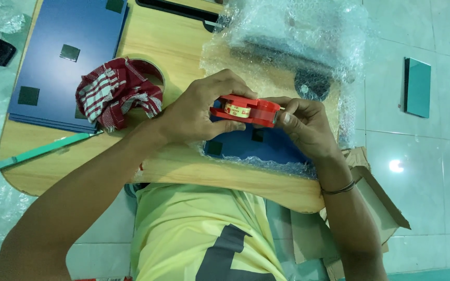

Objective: The person wipes a blue board with a cloth, wraps it in bubble wrap, and secures the wrap with tape.

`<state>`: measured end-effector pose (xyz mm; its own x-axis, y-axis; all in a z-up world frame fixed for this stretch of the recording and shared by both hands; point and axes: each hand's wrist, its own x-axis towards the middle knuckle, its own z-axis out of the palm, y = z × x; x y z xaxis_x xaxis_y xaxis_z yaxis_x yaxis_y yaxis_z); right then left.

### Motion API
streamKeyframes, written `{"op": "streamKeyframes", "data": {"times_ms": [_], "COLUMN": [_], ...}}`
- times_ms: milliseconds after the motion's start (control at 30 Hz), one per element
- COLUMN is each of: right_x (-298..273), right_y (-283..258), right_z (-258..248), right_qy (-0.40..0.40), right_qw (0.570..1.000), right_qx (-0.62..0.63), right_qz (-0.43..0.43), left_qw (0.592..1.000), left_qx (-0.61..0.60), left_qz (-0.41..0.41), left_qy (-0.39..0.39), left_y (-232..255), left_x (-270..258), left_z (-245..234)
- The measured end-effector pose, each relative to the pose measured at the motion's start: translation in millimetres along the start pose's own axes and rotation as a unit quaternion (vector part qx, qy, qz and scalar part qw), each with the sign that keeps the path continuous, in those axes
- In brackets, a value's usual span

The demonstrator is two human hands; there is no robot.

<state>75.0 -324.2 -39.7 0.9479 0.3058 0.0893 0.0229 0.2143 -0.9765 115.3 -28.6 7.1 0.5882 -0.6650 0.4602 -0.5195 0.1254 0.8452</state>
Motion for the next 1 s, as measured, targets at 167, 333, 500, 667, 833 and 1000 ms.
{"op": "streamKeyframes", "data": {"times_ms": [167,333,500,667,833,1000], "right_x": [2,2,5,6,6,6], "right_y": [-5,-8,0,1,3,6], "right_z": [7,13,8,12,9,5], "right_qy": [-0.005,-0.006,-0.022,-0.032,-0.045,-0.045], "right_qw": [1.0,1.0,0.999,0.999,0.998,0.998], "right_qx": [-0.002,0.011,0.004,0.005,-0.011,-0.022], "right_qz": [-0.015,-0.021,-0.034,-0.039,-0.044,-0.048], "left_qw": [1.0,1.0,1.0,1.0,1.0,1.0], "left_qx": [-0.006,-0.007,-0.022,-0.019,-0.017,-0.017], "left_qz": [0.002,0.004,-0.002,-0.002,-0.002,0.004], "left_qy": [-0.011,-0.004,-0.008,-0.011,-0.006,-0.024], "left_y": [2,2,3,2,2,1], "left_x": [1,1,-1,-1,-1,-1], "left_z": [-1,0,1,2,3,1]}}
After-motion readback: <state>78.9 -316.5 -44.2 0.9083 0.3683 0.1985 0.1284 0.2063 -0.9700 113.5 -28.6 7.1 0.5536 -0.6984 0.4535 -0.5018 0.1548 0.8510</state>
